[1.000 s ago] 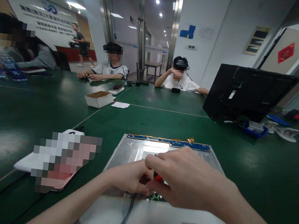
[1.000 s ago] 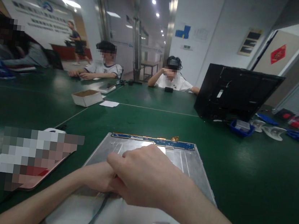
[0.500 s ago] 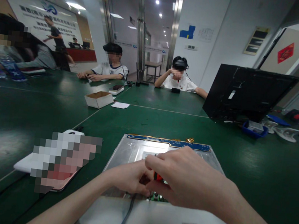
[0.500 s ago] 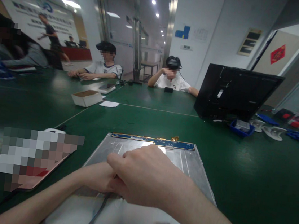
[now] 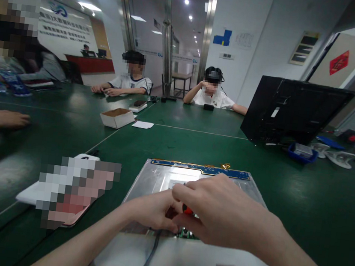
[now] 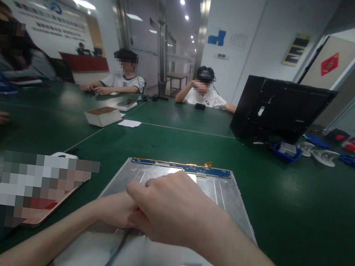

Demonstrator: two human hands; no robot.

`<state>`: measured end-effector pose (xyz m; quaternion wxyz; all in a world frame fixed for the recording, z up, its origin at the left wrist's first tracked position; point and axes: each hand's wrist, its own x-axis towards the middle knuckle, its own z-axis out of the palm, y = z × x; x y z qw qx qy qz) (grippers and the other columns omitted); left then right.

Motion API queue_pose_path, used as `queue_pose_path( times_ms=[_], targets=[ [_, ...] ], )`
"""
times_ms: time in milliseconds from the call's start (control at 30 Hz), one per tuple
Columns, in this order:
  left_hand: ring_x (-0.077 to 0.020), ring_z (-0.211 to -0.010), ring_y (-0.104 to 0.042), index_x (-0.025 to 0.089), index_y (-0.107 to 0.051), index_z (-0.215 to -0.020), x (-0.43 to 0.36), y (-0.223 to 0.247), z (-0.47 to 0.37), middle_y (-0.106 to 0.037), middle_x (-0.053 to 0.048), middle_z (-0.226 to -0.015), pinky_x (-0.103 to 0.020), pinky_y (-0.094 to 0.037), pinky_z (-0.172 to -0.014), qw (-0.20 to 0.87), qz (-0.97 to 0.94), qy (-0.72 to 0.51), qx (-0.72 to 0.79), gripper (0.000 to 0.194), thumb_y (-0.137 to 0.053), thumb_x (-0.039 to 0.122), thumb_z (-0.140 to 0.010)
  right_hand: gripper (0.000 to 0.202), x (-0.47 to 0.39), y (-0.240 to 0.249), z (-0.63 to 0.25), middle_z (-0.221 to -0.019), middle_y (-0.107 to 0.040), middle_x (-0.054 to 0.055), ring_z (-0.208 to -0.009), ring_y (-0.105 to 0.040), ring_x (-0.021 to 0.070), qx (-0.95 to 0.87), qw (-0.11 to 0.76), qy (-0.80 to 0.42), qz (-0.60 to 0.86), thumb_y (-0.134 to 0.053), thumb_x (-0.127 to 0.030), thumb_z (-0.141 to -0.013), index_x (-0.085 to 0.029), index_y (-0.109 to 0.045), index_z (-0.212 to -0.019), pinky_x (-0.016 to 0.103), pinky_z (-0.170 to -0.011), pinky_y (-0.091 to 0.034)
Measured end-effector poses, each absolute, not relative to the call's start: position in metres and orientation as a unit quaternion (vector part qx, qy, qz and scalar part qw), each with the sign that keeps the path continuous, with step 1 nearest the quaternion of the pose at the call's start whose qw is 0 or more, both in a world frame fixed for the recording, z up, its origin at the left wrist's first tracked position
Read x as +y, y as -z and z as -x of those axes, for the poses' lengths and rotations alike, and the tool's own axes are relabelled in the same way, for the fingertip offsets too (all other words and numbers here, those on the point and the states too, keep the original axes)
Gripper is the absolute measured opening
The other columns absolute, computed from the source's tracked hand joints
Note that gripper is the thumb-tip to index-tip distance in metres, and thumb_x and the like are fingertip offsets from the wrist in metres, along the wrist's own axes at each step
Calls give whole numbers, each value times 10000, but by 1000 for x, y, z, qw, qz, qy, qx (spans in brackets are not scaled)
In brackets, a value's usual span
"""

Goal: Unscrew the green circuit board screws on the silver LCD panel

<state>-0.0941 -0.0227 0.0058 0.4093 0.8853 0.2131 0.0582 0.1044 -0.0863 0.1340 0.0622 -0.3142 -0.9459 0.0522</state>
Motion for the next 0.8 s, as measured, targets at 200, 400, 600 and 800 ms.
queue_pose_path(
  times_ms=[200,400,600,800],
  targets=[
    [-165,-679,-577,163,-649,-797,-28,-8,94,-646,-8,-754,-232,-443,-579,434,-857,-40,277,84,-654,218,-735,178,-88,-135,-105,-843,-609,10,-619,-475,124,-954,62,-63,285,-599,-260,-797,-191,-512,-936,258,-486,-254],
    [-179,-712,-578,163,-667,-791,-26,-9,94,-652,-9,-755,-239,-436,-597,411,-871,-42,268,82,-667,214,-727,117,-87,-133,-105,-812,-612,-1,-593,-467,122,-953,72,-49,290,-566,-226,-821,-192,-502,-912,266,-481,-249],
    [-163,-660,-554,163,-683,-771,-22,-8,94,-621,-2,-684,-232,-411,-572,407,-881,-43,236,80,-665,240,-755,82,-86,-133,-105,-805,-642,1,-634,-514,127,-949,66,-60,301,-545,-271,-889,-198,-522,-917,265,-510,-243],
    [-157,-677,-556,166,-643,-803,-27,-6,93,-628,5,-737,-227,-430,-574,437,-855,-39,278,97,-658,217,-721,170,-89,-133,-106,-830,-607,11,-607,-470,127,-957,74,-59,275,-599,-256,-780,-189,-505,-905,260,-478,-252]
  ],
)
